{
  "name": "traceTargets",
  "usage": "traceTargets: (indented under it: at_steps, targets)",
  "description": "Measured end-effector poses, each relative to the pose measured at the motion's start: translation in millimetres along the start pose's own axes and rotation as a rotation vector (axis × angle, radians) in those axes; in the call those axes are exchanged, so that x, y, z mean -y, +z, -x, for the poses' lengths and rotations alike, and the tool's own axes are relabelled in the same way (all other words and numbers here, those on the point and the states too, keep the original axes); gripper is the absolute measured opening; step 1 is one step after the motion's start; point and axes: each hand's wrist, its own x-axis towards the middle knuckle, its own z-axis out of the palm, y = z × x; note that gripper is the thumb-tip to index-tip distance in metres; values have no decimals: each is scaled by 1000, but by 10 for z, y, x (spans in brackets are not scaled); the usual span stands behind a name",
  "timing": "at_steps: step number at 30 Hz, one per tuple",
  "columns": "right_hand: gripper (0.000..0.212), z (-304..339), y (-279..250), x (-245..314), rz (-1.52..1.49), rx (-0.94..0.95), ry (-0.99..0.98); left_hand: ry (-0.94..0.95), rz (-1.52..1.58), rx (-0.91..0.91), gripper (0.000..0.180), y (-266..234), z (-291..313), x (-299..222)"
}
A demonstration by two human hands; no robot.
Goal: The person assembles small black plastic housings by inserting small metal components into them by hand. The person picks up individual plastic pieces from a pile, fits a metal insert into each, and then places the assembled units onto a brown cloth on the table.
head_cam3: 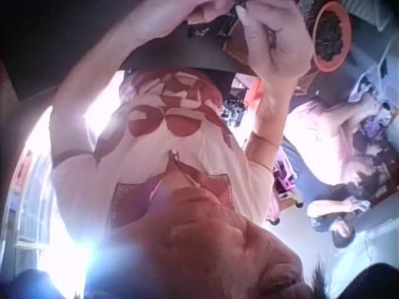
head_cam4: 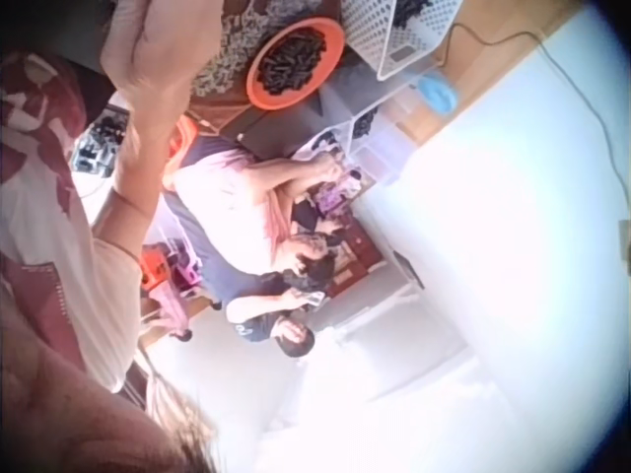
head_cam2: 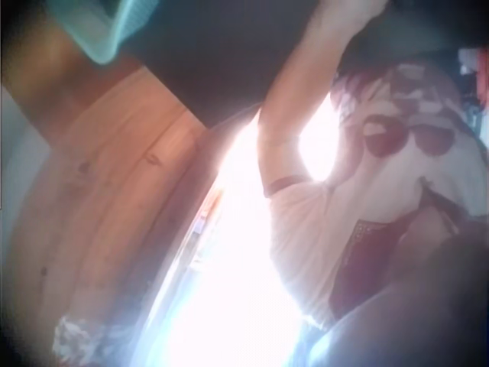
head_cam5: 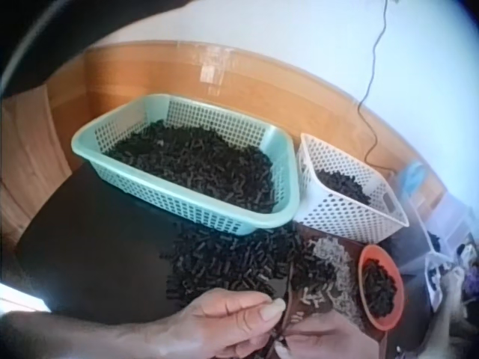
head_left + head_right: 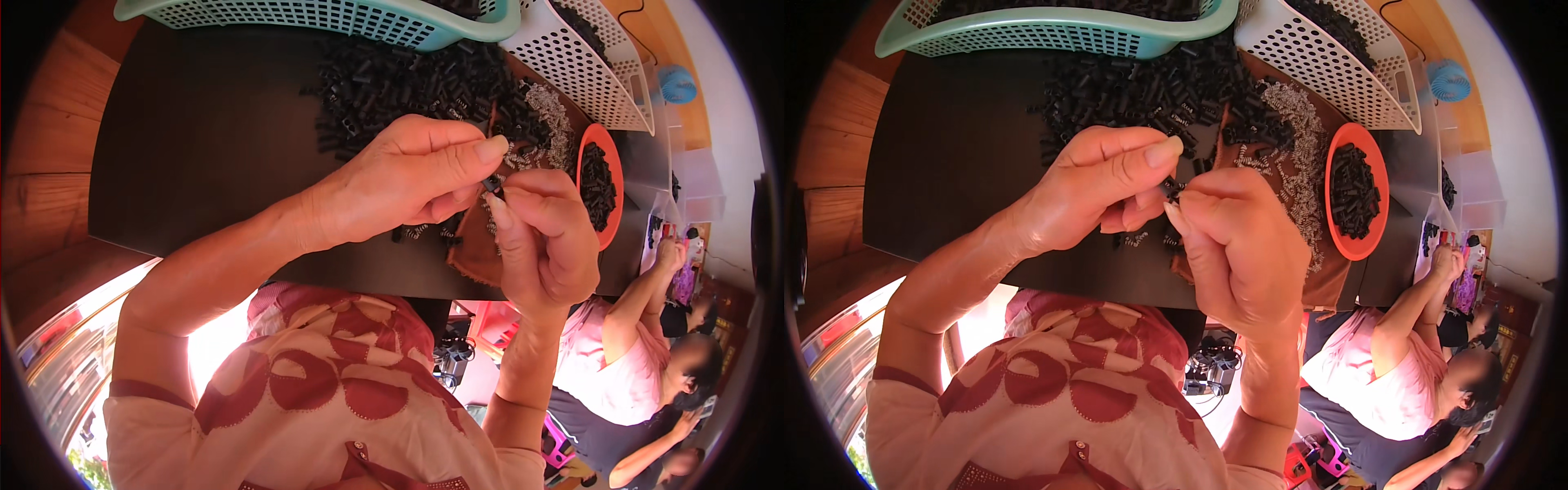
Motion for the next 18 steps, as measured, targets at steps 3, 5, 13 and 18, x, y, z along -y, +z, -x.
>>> traceTargets:
  at_steps: [3, 5, 13, 18]
  targets:
    - [15, 27, 23, -28, 33, -7, -35, 9, -20, -9, 38, 4, -12, 45]
    - [14, 31, 17, 15, 25, -18, -7, 13, -28, 4, 38, 18, -13, 32]
    - [15, 47, 101, 58, 1, -71, 25, 80, -90, 7, 36, 15, 5, 14]
    - [16, 17, 95, 92, 86, -55, -27, 94, -96, 22, 36, -11, -11, 44]
